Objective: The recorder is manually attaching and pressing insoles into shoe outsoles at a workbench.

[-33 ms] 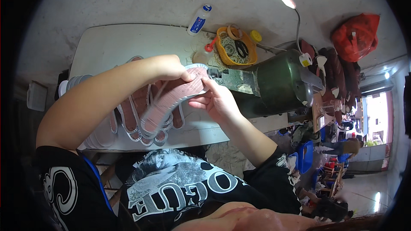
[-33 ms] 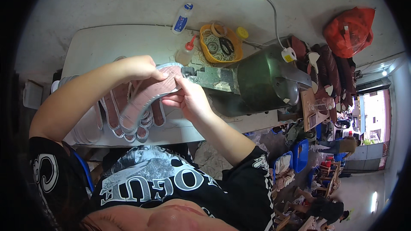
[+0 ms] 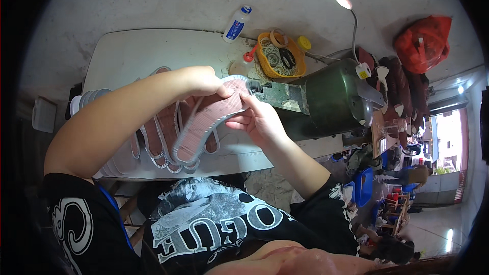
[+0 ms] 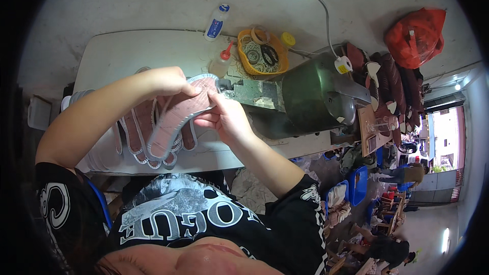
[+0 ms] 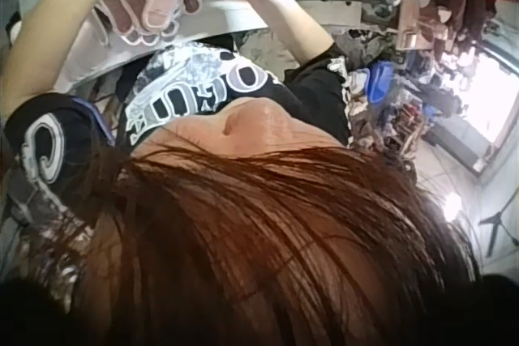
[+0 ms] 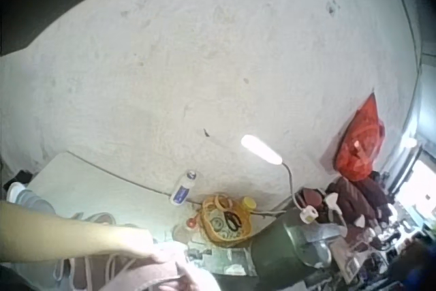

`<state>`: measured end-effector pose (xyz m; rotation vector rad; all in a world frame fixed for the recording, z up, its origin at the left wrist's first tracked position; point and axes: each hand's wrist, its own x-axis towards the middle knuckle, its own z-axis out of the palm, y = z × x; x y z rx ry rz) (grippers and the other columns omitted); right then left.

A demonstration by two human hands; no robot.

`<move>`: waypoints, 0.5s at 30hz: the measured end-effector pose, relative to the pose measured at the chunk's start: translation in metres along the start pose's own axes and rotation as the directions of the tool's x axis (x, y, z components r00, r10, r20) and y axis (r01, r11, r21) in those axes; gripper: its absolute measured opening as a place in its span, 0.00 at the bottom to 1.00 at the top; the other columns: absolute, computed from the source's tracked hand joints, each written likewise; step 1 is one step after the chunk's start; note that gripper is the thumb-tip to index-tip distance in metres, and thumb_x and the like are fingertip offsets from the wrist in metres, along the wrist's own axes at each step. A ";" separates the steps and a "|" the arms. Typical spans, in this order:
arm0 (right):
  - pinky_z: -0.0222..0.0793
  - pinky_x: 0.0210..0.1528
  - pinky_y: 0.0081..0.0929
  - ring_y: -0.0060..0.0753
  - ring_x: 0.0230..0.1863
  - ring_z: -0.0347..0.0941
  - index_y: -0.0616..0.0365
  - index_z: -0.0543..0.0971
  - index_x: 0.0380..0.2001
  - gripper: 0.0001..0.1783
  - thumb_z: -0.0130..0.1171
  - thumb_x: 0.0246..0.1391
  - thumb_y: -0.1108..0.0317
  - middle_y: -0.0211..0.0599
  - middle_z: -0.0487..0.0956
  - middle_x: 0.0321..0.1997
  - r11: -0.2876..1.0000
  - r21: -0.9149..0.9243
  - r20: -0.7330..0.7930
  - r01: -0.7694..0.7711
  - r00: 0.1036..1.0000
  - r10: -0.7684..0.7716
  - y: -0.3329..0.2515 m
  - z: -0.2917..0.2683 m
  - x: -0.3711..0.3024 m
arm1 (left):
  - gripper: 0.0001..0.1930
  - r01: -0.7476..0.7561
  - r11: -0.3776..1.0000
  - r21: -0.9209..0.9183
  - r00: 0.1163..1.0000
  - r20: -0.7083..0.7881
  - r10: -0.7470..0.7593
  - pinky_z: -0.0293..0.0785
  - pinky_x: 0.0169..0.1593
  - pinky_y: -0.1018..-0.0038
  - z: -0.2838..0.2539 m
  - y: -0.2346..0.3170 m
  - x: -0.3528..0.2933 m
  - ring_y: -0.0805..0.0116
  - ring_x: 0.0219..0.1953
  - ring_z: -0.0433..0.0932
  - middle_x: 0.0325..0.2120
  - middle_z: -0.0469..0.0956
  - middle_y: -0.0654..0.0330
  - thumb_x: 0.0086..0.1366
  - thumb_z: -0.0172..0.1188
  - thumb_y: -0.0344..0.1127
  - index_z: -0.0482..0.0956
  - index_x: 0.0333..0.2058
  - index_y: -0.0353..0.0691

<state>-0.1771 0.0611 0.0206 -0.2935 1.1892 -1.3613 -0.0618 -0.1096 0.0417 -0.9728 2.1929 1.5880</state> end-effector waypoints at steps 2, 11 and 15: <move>0.77 0.37 0.26 0.31 0.33 0.78 0.64 0.75 0.38 0.17 0.51 0.60 0.58 0.42 0.79 0.35 0.994 -0.073 0.018 0.081 0.997 -0.080 0.004 0.000 -0.008 | 0.25 0.081 0.993 -0.090 0.996 0.033 -0.078 0.77 0.31 0.61 0.006 0.004 -0.002 0.58 0.31 0.80 0.29 0.80 0.47 0.53 0.64 0.46 0.77 0.41 0.28; 0.70 0.42 0.21 0.19 0.39 0.73 0.63 0.68 0.51 0.19 0.51 0.62 0.62 0.31 0.76 0.42 0.956 -0.259 0.114 0.138 0.987 -0.111 0.037 -0.006 -0.040 | 0.25 0.176 0.971 -0.163 0.947 0.296 -0.122 0.73 0.19 0.72 0.003 0.015 -0.015 0.64 0.16 0.78 0.18 0.79 0.51 0.63 0.53 0.51 0.78 0.33 0.29; 0.73 0.36 0.22 0.21 0.32 0.75 0.63 0.69 0.48 0.19 0.51 0.62 0.60 0.33 0.77 0.38 0.974 -0.216 0.099 0.065 0.994 -0.044 0.020 -0.011 -0.035 | 0.23 0.152 0.958 -0.243 0.946 0.318 -0.069 0.73 0.18 0.74 0.003 0.006 -0.013 0.67 0.14 0.77 0.17 0.78 0.52 0.62 0.56 0.51 0.78 0.31 0.29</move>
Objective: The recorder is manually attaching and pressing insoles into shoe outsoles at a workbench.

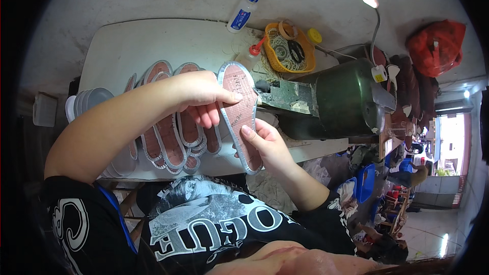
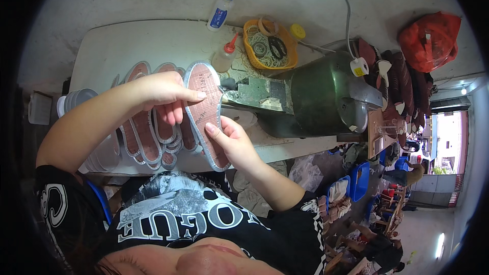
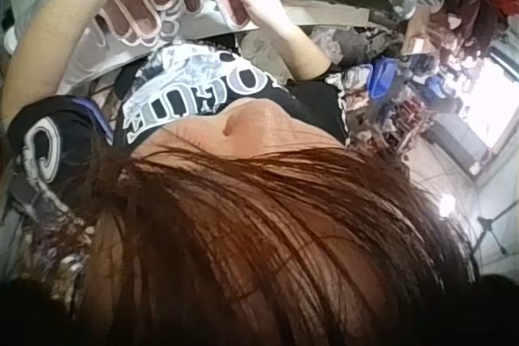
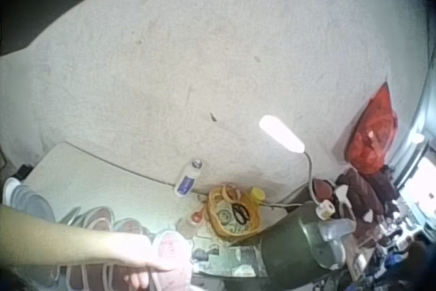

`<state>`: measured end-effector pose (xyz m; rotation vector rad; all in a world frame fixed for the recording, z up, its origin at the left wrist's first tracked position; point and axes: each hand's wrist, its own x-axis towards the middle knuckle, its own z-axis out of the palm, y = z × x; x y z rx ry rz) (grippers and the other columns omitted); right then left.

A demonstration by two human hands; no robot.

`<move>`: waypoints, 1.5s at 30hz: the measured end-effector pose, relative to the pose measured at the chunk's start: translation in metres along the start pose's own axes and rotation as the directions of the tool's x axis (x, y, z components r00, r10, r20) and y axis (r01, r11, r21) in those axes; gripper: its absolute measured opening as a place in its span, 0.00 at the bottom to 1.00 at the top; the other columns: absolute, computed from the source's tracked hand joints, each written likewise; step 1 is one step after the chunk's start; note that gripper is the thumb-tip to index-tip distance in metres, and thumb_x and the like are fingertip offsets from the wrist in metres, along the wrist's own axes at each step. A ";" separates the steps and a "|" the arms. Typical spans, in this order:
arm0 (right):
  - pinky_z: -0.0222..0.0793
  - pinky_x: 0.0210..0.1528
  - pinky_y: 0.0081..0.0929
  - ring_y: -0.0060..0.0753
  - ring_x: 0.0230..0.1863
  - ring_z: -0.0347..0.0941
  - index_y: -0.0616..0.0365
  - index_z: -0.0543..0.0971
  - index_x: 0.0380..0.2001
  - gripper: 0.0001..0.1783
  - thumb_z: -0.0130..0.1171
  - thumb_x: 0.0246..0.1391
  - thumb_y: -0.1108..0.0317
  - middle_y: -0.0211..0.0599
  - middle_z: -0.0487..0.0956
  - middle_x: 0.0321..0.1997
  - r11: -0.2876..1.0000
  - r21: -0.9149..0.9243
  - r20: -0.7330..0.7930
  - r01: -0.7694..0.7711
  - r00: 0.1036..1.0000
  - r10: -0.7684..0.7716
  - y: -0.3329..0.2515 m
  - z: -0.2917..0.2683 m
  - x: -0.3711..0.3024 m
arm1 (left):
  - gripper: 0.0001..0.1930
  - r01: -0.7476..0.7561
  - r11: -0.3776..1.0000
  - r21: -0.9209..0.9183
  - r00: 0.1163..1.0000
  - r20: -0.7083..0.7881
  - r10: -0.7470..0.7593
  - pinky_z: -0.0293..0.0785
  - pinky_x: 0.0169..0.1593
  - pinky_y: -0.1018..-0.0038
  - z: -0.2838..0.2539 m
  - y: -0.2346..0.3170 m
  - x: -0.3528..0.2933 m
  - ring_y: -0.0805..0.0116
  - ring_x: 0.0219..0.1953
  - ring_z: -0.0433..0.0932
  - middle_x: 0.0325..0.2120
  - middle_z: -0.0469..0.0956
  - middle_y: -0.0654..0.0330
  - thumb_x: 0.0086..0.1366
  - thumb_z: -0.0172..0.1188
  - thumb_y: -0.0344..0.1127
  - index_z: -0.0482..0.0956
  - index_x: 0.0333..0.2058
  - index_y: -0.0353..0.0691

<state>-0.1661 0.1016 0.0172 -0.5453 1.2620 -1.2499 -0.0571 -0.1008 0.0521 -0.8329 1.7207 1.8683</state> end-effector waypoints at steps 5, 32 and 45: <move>0.70 0.33 0.15 0.17 0.31 0.74 0.62 0.71 0.44 0.16 0.50 0.62 0.60 0.30 0.78 0.36 0.992 -0.127 0.036 -0.018 0.999 0.023 0.006 -0.018 -0.013 | 0.25 -0.129 0.985 0.113 0.947 -0.279 0.156 0.69 0.12 0.76 -0.004 0.003 0.007 0.72 0.09 0.71 0.10 0.73 0.55 0.57 0.61 0.52 0.76 0.18 0.31; 0.58 0.21 0.12 0.12 0.20 0.66 0.62 0.75 0.44 0.14 0.54 0.59 0.65 0.25 0.75 0.24 0.887 -0.457 0.302 0.068 0.950 0.083 0.057 0.077 0.007 | 0.11 0.521 0.843 0.133 -0.163 -0.954 0.251 0.54 0.46 0.60 0.007 -0.265 -0.094 0.59 0.47 0.63 0.39 0.68 0.60 0.47 0.67 0.39 0.76 0.23 0.40; 0.60 0.57 0.27 0.26 0.53 0.66 0.65 0.65 0.55 0.25 0.41 0.66 0.54 0.41 0.69 0.55 0.901 0.263 0.181 0.346 0.899 -0.398 0.050 0.106 0.000 | 0.09 -0.104 0.499 0.860 -0.071 -0.507 0.859 0.61 0.47 0.65 0.092 -0.117 -0.105 0.55 0.43 0.65 0.38 0.68 0.54 0.48 0.64 0.30 0.73 0.27 0.40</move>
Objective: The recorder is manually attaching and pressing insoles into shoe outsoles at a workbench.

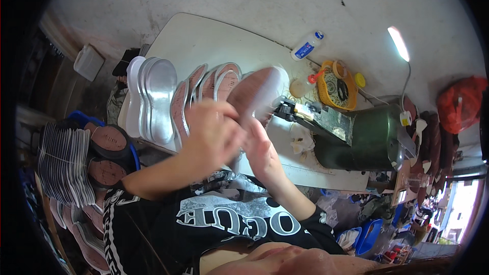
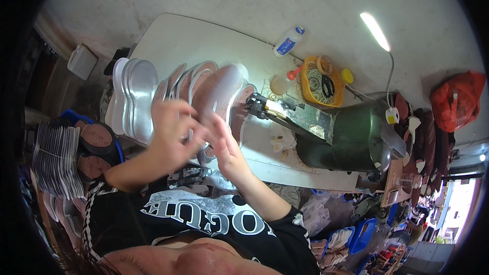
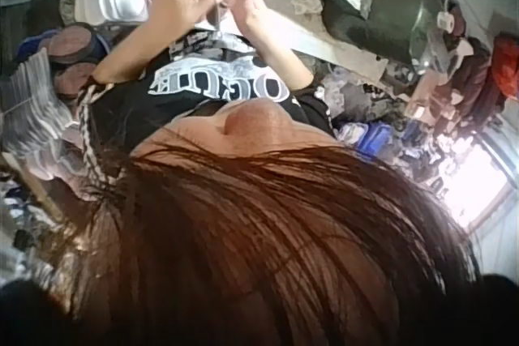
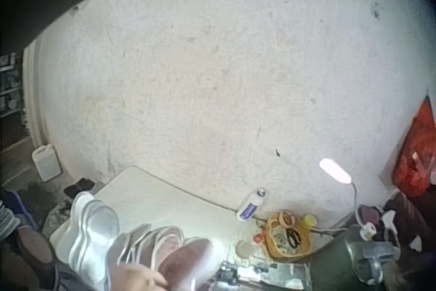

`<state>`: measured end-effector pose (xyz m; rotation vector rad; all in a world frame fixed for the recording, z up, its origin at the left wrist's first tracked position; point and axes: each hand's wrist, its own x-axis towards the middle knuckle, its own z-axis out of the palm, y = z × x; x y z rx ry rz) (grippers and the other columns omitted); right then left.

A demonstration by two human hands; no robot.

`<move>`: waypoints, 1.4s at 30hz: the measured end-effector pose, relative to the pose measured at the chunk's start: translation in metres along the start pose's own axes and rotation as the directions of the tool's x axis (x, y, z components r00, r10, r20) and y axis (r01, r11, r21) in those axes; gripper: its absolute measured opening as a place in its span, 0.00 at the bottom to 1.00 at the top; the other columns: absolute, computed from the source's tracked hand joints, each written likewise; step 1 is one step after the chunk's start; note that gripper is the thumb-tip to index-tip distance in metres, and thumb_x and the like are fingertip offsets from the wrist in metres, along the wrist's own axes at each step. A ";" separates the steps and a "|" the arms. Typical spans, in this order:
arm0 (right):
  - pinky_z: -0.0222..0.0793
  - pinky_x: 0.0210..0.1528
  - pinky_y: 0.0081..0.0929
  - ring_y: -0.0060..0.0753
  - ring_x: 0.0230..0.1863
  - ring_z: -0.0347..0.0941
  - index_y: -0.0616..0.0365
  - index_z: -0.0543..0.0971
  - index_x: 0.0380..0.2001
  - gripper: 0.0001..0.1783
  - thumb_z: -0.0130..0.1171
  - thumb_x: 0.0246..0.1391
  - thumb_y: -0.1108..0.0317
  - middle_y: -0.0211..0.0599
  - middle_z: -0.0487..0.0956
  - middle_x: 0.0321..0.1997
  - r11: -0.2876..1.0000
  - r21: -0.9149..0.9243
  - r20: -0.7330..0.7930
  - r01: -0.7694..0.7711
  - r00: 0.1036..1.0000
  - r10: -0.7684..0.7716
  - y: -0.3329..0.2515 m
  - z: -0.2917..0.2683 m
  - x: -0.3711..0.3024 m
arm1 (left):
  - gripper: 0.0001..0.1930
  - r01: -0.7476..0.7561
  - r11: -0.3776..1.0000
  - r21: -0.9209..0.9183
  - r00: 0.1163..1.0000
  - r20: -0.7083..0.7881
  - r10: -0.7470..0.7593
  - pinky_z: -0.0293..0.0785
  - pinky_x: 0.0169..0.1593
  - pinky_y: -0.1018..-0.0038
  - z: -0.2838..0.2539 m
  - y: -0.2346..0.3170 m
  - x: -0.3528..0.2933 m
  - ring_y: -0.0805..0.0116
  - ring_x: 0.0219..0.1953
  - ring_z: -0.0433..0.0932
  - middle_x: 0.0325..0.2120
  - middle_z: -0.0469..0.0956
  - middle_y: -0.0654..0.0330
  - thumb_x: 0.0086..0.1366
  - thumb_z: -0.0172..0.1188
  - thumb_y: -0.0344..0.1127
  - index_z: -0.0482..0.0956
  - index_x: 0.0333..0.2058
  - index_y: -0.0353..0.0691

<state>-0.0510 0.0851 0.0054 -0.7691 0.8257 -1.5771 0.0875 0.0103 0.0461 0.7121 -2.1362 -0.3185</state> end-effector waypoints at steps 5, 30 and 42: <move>0.67 0.50 0.25 0.27 0.46 0.72 0.66 0.71 0.48 0.19 0.45 0.65 0.61 0.39 0.76 0.45 0.999 0.031 -0.173 -0.035 0.984 0.040 -0.034 -0.008 0.002 | 0.14 0.005 0.916 -0.401 1.000 0.005 -0.003 0.59 0.50 0.66 0.038 0.014 -0.008 0.60 0.45 0.65 0.44 0.65 0.53 0.50 0.68 0.38 0.75 0.33 0.41; 0.66 0.27 0.12 0.11 0.24 0.69 0.62 0.81 0.26 0.09 0.60 0.55 0.67 0.24 0.77 0.25 0.860 -0.472 -0.214 -0.195 0.971 0.103 -0.073 -0.082 0.013 | 0.16 0.465 0.308 -0.830 0.824 0.278 -0.493 0.73 0.44 0.76 0.109 0.014 0.045 0.73 0.39 0.77 0.37 0.78 0.57 0.57 0.62 0.28 0.72 0.44 0.30; 0.71 0.18 0.20 0.29 0.21 0.77 0.67 0.76 0.36 0.17 0.52 0.59 0.60 0.41 0.79 0.26 0.918 -0.062 -0.101 -0.392 0.917 0.385 -0.063 -0.089 -0.021 | 0.15 0.643 0.095 -0.760 0.664 0.491 -0.564 0.73 0.39 0.76 0.169 -0.022 0.081 0.71 0.34 0.78 0.34 0.80 0.55 0.58 0.62 0.35 0.78 0.38 0.28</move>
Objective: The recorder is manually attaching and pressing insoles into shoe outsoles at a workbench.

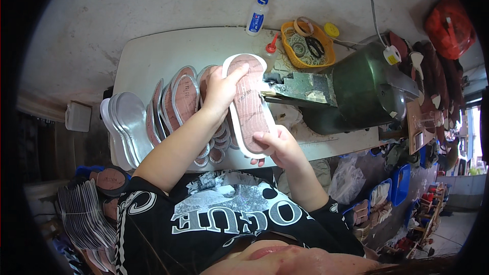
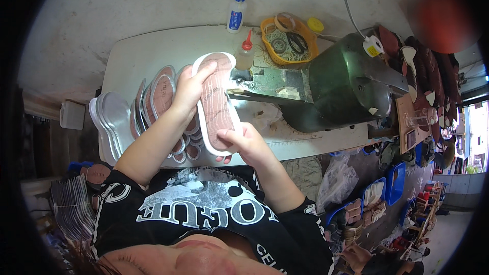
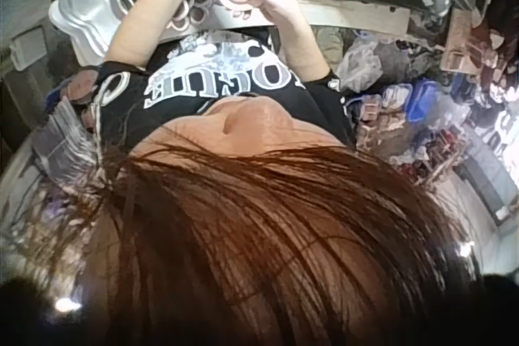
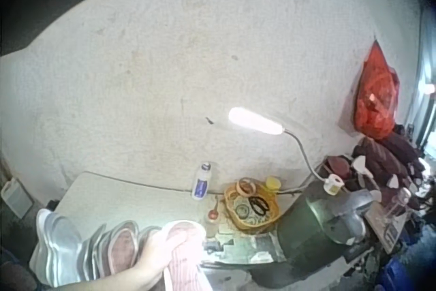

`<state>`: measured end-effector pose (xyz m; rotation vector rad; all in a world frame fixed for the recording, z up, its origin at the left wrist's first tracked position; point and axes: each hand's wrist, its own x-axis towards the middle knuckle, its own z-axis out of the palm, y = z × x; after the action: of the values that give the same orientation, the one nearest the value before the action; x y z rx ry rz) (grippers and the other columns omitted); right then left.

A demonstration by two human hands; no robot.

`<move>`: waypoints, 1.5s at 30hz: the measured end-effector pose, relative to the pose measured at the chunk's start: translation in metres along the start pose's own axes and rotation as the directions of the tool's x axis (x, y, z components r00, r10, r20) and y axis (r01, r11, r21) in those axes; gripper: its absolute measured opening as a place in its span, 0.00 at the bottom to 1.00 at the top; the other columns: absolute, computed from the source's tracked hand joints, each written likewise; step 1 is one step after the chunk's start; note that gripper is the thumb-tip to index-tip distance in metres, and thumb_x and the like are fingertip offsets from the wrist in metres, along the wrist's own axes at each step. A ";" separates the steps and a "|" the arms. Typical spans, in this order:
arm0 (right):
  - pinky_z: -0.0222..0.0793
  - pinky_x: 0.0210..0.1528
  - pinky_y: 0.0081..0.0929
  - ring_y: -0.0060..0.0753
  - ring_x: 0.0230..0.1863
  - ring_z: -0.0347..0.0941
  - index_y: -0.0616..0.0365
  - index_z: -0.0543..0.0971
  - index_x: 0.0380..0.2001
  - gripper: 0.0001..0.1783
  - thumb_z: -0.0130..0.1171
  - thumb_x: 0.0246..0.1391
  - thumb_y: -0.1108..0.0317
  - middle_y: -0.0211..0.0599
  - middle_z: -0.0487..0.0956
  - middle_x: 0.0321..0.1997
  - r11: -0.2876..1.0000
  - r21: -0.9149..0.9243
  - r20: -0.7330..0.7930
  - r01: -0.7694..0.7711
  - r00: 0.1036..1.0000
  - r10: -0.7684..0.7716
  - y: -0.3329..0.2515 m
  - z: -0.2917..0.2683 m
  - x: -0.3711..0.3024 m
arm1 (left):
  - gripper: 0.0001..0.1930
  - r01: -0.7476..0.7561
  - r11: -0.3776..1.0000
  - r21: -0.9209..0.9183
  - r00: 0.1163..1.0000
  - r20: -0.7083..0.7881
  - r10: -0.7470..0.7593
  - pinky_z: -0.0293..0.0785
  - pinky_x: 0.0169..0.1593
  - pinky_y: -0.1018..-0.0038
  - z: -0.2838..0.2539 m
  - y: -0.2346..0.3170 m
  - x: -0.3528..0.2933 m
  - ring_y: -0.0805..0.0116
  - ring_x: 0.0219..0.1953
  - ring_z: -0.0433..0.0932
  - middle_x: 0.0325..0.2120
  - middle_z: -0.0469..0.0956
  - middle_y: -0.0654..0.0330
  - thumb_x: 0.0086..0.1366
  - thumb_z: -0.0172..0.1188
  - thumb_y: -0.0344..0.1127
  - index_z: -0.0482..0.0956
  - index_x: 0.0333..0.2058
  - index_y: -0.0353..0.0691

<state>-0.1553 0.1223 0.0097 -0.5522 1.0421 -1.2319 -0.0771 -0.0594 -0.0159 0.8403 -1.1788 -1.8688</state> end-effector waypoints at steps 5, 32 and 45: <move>0.71 0.18 0.20 0.29 0.17 0.75 0.68 0.75 0.34 0.15 0.52 0.58 0.62 0.43 0.79 0.22 0.995 0.099 -0.059 0.010 0.998 -0.005 0.002 -0.002 -0.010 | 0.15 0.019 0.992 0.127 0.997 0.069 -0.028 0.74 0.39 0.77 0.009 0.000 0.012 0.72 0.33 0.79 0.34 0.80 0.57 0.61 0.58 0.36 0.76 0.42 0.30; 0.79 0.30 0.25 0.36 0.29 0.80 0.69 0.71 0.44 0.22 0.48 0.63 0.57 0.51 0.79 0.32 0.931 0.304 -0.379 0.202 0.922 -0.076 -0.027 0.020 0.059 | 0.20 -0.797 0.240 0.554 0.304 0.712 -0.633 0.68 0.41 0.63 0.035 0.103 0.108 0.59 0.36 0.76 0.24 0.78 0.58 0.53 0.62 0.54 0.77 0.31 0.41; 0.79 0.32 0.23 0.33 0.32 0.80 0.66 0.72 0.45 0.23 0.47 0.62 0.54 0.47 0.79 0.36 0.963 0.228 -0.293 0.144 0.953 -0.073 -0.035 0.012 0.057 | 0.19 -0.383 0.285 0.878 0.658 0.476 -0.583 0.68 0.31 0.71 0.004 0.089 0.046 0.70 0.26 0.73 0.22 0.77 0.58 0.62 0.56 0.48 0.78 0.32 0.33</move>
<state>-0.1627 0.0569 0.0243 -0.2460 1.0835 -1.5470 -0.0808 -0.1226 0.0614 0.6655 -3.1320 -1.3919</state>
